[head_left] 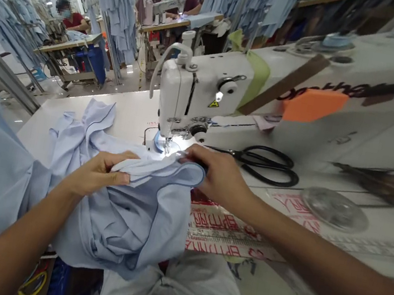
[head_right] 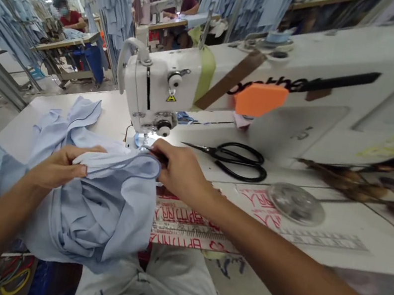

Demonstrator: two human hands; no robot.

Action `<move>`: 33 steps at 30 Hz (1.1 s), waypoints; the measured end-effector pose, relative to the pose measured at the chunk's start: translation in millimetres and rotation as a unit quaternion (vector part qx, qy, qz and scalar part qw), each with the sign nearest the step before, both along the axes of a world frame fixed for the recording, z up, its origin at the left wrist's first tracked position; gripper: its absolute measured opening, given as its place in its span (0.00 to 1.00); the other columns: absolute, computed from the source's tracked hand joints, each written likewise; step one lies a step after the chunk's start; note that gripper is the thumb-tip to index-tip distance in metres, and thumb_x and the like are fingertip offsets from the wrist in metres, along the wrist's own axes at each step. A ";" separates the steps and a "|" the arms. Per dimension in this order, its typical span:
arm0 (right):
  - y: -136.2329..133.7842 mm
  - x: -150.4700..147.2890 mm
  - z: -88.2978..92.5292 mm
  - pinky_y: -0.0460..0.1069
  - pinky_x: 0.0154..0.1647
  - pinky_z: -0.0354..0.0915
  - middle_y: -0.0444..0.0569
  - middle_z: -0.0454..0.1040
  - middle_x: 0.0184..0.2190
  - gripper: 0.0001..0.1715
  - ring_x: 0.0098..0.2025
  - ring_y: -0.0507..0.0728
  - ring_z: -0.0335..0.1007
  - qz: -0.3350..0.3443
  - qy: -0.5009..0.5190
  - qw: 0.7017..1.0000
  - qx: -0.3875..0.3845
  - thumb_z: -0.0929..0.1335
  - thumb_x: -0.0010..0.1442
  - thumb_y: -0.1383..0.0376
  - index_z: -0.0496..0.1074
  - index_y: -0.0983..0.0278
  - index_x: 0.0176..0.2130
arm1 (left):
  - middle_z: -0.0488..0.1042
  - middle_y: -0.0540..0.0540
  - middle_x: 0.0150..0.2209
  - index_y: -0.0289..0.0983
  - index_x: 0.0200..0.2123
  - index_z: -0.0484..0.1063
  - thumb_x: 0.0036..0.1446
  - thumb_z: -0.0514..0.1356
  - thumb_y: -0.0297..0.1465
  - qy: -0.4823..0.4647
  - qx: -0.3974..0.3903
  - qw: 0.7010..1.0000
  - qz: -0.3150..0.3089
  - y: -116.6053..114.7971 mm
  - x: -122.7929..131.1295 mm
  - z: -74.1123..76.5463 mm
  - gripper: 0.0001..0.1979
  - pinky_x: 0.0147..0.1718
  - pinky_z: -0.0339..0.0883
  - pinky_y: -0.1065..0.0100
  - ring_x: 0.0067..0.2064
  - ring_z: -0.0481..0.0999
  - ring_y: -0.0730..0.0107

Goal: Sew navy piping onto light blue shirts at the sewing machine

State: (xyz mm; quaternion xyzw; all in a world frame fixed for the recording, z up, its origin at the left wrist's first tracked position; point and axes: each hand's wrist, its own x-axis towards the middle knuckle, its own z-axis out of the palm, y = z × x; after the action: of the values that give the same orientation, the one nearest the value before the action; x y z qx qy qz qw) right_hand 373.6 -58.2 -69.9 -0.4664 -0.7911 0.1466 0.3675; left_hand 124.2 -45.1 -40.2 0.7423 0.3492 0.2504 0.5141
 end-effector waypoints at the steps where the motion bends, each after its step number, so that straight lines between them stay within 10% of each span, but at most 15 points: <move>1: 0.5 1.3 1.3 0.45 0.22 0.54 0.43 0.66 0.19 0.07 0.21 0.51 0.60 0.003 -0.017 1.000 0.011 0.62 0.55 0.65 0.63 0.63 0.26 | 0.70 0.47 0.29 0.33 0.30 0.72 0.51 0.60 0.40 -0.042 -0.064 0.997 0.000 -1.2 1.7 -2.5 0.13 0.31 0.59 0.72 0.31 0.67 0.71; 9: -25.2 -16.5 19.4 0.51 0.35 0.65 0.56 0.73 0.40 0.15 0.41 0.59 0.68 0.009 -0.046 0.968 0.245 0.66 0.55 0.63 0.68 0.66 0.43 | 0.70 0.48 0.26 0.33 0.32 0.73 0.43 0.66 0.41 -0.155 -0.231 0.955 0.107 1.6 24.4 -3.0 0.17 0.28 0.62 0.73 0.28 0.69 0.72; 16: -7.4 -26.6 17.3 0.45 0.24 0.60 0.44 0.68 0.23 0.12 0.25 0.51 0.63 0.076 0.181 0.980 -0.024 0.60 0.61 0.62 0.67 0.64 0.29 | 0.66 0.53 0.20 0.33 0.25 0.69 0.41 0.68 0.43 -0.175 -0.259 0.939 0.146 2.7 24.6 -2.4 0.19 0.20 0.58 0.75 0.21 0.64 0.79; 20: -9.3 -25.7 16.0 0.46 0.27 0.62 0.44 0.71 0.26 0.10 0.28 0.51 0.66 0.084 0.186 0.978 -0.032 0.62 0.60 0.63 0.69 0.63 0.30 | 0.64 0.53 0.20 0.33 0.25 0.68 0.44 0.65 0.46 -0.162 -0.236 0.949 0.130 4.0 21.5 -4.6 0.20 0.19 0.57 0.76 0.20 0.62 0.80; 24: -11.6 -24.2 13.5 0.48 0.32 0.66 0.46 0.74 0.29 0.05 0.32 0.52 0.69 0.125 0.132 0.973 0.140 0.64 0.60 0.69 0.69 0.63 0.35 | 0.60 0.53 0.19 0.33 0.24 0.67 0.48 0.61 0.49 -0.118 -0.168 0.972 0.115 2.6 17.7 -2.0 0.22 0.19 0.53 0.76 0.20 0.59 0.80; 28: -16.2 -19.4 7.6 0.49 0.32 0.68 0.50 0.76 0.37 0.14 0.35 0.54 0.70 0.124 -0.028 0.901 0.414 0.65 0.57 0.74 0.68 0.62 0.43 | 0.59 0.52 0.22 0.32 0.24 0.68 0.51 0.59 0.48 -0.080 -0.088 0.990 0.079 -1.3 14.3 1.5 0.22 0.21 0.52 0.76 0.23 0.58 0.79; 33: -23.2 -18.9 10.3 0.47 0.29 0.69 0.48 0.77 0.35 0.12 0.31 0.53 0.71 0.097 -0.129 0.850 0.501 0.66 0.56 0.76 0.70 0.62 0.38 | 0.66 0.48 0.22 0.32 0.27 0.73 0.44 0.61 0.53 -0.085 -0.146 0.984 0.049 0.2 11.8 -4.3 0.26 0.26 0.61 0.73 0.25 0.65 0.74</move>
State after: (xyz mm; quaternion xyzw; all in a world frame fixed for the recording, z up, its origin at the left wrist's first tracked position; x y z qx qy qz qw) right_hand 354.7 -81.4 -59.5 -0.1548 -0.8388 -0.2964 0.4296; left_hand 135.9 -44.9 -44.6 0.6174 0.3728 0.2841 0.6318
